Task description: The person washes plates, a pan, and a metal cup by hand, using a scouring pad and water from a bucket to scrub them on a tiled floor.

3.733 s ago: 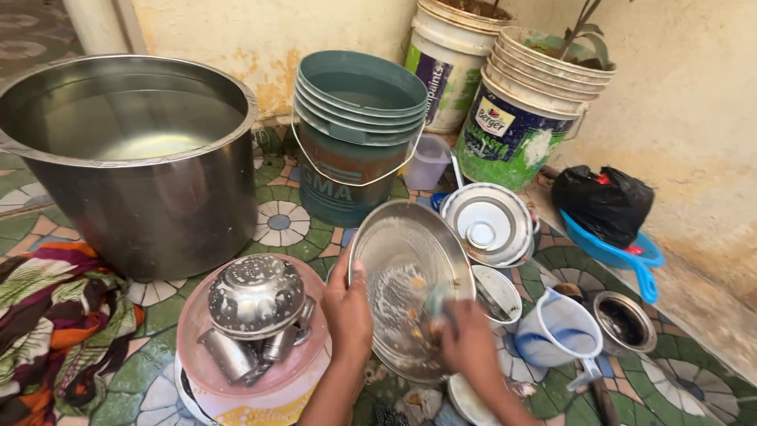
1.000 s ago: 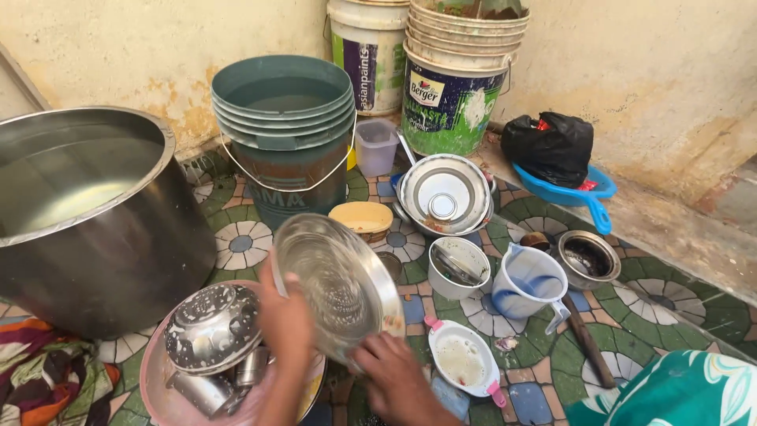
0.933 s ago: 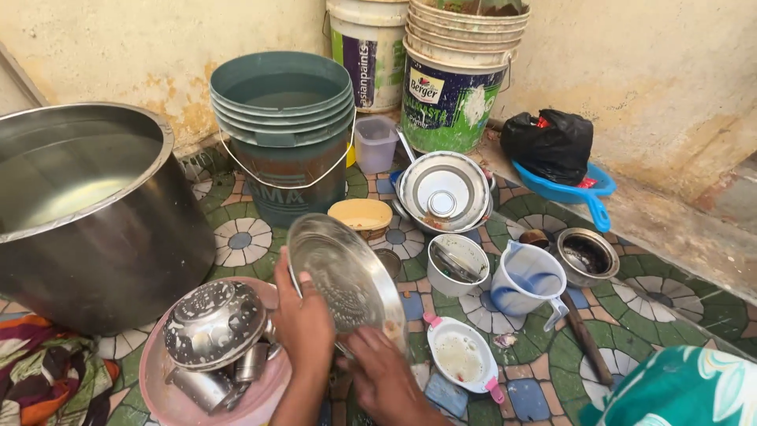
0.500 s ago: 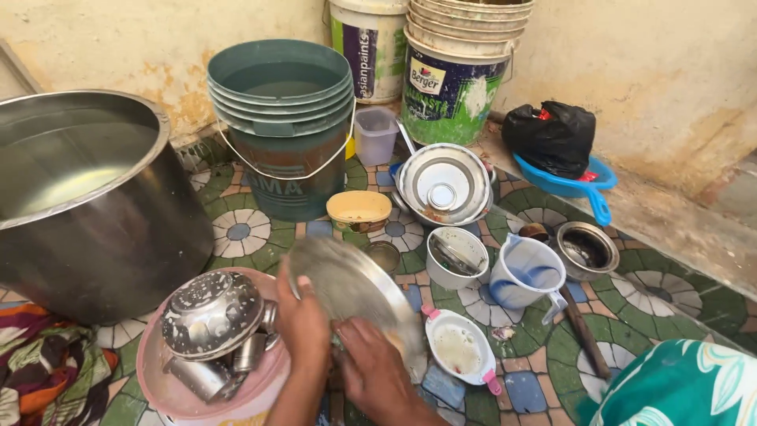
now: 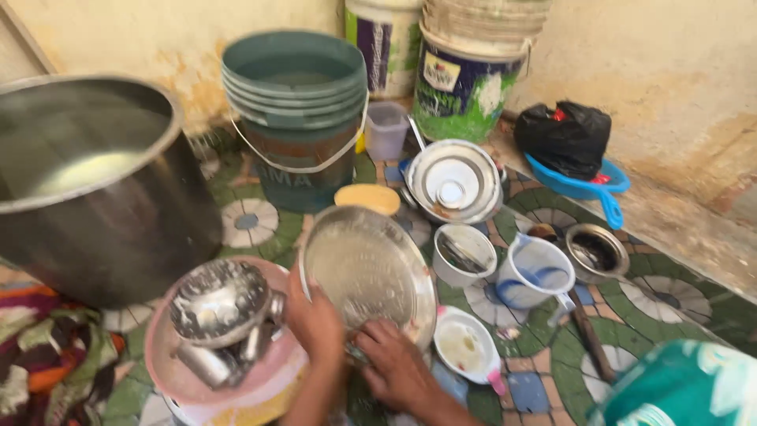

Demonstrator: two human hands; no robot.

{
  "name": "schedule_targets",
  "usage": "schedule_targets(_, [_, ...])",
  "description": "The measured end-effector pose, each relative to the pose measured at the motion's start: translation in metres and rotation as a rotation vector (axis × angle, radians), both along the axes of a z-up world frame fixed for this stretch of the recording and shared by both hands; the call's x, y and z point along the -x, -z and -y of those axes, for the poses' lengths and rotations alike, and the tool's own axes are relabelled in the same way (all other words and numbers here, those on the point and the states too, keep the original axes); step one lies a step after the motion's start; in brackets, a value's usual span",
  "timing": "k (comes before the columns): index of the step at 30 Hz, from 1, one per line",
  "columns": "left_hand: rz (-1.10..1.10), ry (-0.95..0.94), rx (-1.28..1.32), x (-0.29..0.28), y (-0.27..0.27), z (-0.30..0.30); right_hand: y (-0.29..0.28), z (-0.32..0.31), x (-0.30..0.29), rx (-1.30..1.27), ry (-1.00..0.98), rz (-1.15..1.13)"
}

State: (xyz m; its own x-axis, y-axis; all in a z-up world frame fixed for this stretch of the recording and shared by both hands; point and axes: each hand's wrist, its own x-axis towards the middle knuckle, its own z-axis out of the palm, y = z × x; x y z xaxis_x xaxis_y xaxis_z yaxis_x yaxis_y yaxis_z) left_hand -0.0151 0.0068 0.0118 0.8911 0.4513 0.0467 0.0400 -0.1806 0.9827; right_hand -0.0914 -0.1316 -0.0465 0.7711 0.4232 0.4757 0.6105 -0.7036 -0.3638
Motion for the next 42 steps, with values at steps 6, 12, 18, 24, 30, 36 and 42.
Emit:
schedule_targets(6, [-0.068,0.162,0.114,-0.030,-0.023,-0.045,0.008,0.050,-0.008,0.167,0.078,0.054])
schedule_targets(12, [0.149,-0.057,-0.038,-0.007,0.016,0.008,-0.001,-0.018,-0.002,-0.155,0.087,0.062])
schedule_targets(18, [0.075,0.252,0.493,-0.038,0.016,-0.044,-0.013,0.033,-0.002,0.161,0.065,0.028])
schedule_targets(24, [0.118,-0.005,0.156,-0.016,0.032,-0.013,-0.018,-0.024,0.005,-0.107,0.032,-0.057])
schedule_targets(30, [0.104,0.160,0.406,-0.027,0.019,-0.048,-0.032,0.001,0.016,-0.279,0.337,-0.560])
schedule_targets(36, [-0.107,0.297,0.376,-0.020,0.040,-0.021,-0.008,0.026,-0.031,-0.210,0.338,-0.290])
schedule_targets(42, [-0.043,0.242,0.617,-0.034,0.056,-0.043,0.013,0.010,0.012,-0.213,0.128,-0.443])
